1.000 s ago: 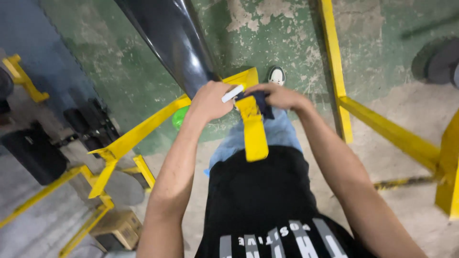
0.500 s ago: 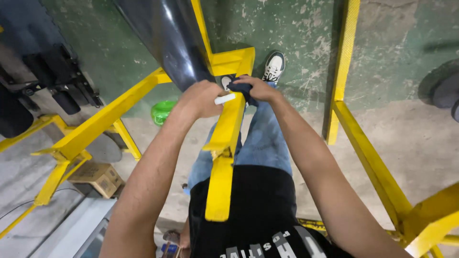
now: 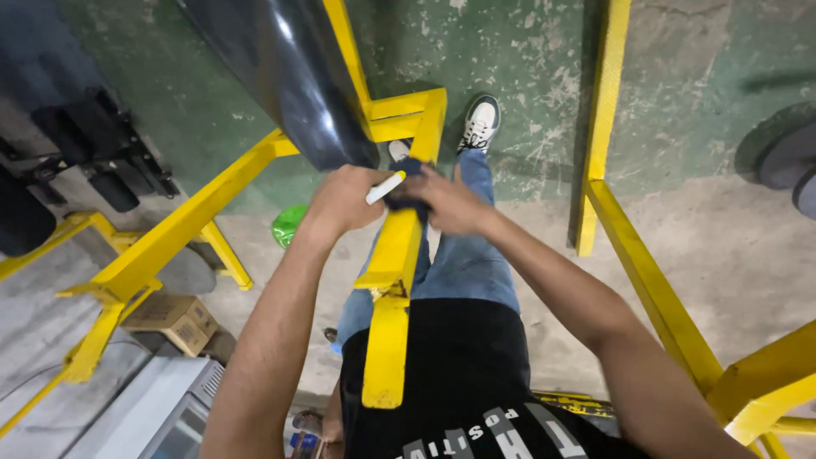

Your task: Cleaning gym equipment using a spray bottle and a cloth.

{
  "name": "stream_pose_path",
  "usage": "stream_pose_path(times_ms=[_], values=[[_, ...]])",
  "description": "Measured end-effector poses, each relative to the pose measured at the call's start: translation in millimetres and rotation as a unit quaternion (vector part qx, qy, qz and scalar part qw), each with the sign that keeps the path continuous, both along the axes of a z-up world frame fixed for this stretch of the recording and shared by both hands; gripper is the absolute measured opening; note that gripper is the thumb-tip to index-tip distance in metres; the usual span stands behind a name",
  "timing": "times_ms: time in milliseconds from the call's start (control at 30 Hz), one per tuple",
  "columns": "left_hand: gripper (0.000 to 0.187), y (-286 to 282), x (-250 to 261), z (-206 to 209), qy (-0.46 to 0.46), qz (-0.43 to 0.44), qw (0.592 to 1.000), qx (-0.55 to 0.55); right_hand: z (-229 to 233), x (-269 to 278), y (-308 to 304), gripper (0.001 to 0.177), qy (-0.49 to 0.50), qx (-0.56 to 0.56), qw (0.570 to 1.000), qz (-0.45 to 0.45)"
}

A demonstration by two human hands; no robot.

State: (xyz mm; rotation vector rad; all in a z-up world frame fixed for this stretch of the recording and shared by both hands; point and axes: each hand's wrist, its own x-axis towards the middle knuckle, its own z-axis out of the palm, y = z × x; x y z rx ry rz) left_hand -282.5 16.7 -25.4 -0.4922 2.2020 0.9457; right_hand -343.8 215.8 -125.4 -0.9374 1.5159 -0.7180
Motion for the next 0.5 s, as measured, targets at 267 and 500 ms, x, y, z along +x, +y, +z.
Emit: stream_pose_path(times_ms=[267,500], values=[[0.045,1,21,7,0.054,-0.010,0.998,0.031,-145,39,8,0.072,-0.099,-0.215,0.964,-0.119],[0.034,10,29,21,0.032,-0.076,0.997,0.004,-109,42,10,0.058,-0.075,-0.202,0.963,-0.160]])
